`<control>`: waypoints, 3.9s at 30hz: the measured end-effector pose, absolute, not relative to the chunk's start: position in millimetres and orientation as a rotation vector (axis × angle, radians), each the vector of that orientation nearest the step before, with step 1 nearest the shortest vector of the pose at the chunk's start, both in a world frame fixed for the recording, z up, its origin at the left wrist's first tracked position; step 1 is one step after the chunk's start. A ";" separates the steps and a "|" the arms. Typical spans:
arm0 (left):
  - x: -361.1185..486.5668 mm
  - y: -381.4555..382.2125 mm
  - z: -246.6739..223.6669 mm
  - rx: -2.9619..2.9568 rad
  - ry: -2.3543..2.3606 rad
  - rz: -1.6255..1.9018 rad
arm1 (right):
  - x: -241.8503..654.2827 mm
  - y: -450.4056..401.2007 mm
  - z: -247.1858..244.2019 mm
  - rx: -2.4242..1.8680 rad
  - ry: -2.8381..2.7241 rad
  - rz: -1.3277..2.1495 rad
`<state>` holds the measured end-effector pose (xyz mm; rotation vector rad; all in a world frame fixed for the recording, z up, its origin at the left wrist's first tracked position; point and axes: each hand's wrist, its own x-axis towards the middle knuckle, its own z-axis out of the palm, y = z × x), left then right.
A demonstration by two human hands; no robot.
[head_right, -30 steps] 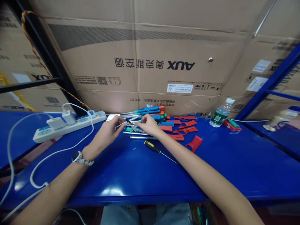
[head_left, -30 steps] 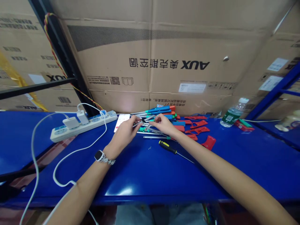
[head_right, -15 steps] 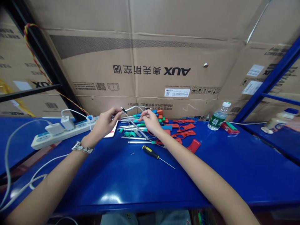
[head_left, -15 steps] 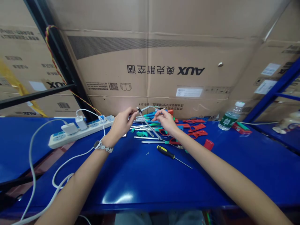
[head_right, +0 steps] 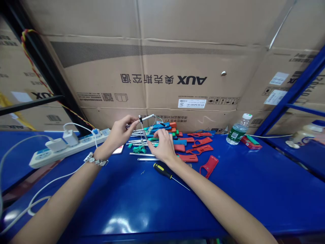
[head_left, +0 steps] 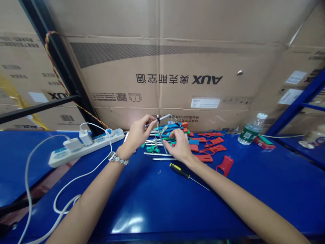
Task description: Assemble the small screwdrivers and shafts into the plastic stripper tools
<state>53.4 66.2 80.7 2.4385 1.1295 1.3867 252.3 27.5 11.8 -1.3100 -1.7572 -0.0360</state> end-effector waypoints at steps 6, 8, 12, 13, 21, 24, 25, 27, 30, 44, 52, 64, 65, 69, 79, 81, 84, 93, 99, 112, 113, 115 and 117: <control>56.7 67.1 79.9 2.367 1.089 1.387 | 248.1 39.8 8.7 -1.479 -1.929 0.116; 54.5 67.9 81.5 2.347 1.102 1.381 | 251.4 43.1 9.6 -1.437 -1.928 0.236; 46.4 72.2 80.5 2.329 1.193 1.387 | 269.8 42.1 17.5 -1.219 -1.855 0.505; 44.8 73.4 78.6 2.326 1.206 1.388 | 275.1 40.9 19.8 -1.189 -1.849 0.498; 48.3 67.3 54.2 2.400 1.136 1.216 | 286.7 31.8 18.8 -1.210 -1.806 0.527; 49.8 60.2 50.0 2.444 1.091 1.160 | 281.8 28.0 16.9 -1.283 -1.848 0.507; 49.8 58.2 49.5 2.459 1.097 1.173 | 280.4 26.7 17.3 -1.309 -1.869 0.498; 48.5 55.9 49.6 2.483 1.147 1.238 | 278.7 23.8 18.8 -1.359 -1.901 0.479; 43.8 56.8 51.7 2.475 1.279 1.366 | 280.3 18.9 21.0 -1.412 -1.907 0.466; 39.2 57.8 66.2 2.337 1.267 1.434 | 354.2 7.6 18.1 -1.552 -2.250 0.106; 63.2 37.1 88.2 2.412 1.093 1.457 | 327.1 10.4 30.6 -1.334 -1.923 0.328; 20.1 10.7 53.3 2.617 1.099 0.932 | 334.1 -24.0 15.8 -1.288 -1.952 0.545; 16.5 10.9 45.8 2.615 1.058 0.889 | 338.5 -30.9 13.3 -1.336 -1.984 0.522; 9.6 12.0 20.5 2.552 0.982 0.781 | 343.9 -50.0 6.9 -1.500 -2.084 0.375; 6.9 13.1 -6.5 2.596 0.985 0.661 | 328.8 -59.9 3.9 -1.602 -2.192 0.144; 5.8 12.8 -8.4 2.605 0.974 0.683 | 330.4 -62.7 2.3 -1.585 -2.173 0.167; 8.4 8.9 -4.8 2.657 0.992 0.738 | 335.3 -68.4 -1.0 -1.539 -2.134 0.170; 85.6 -3.2 27.9 2.804 0.760 0.815 | 390.9 -90.6 -3.3 -1.583 -1.988 0.129; 177.3 -2.8 32.6 2.802 0.586 0.831 | 440.0 -112.2 -11.3 -1.734 -1.911 -0.021; 249.3 -35.8 17.5 3.104 0.767 0.422 | 441.5 -114.3 -18.3 -1.732 -1.949 0.116; 249.2 -37.1 16.1 3.118 0.765 0.392 | 441.3 -114.4 -18.0 -1.721 -1.948 0.137; 248.4 -37.5 13.8 3.111 0.716 0.356 | 442.0 -114.3 -16.7 -1.712 -1.942 0.155; 248.1 -34.3 13.0 3.067 0.665 0.398 | 444.0 -113.8 -15.3 -1.725 -1.944 0.126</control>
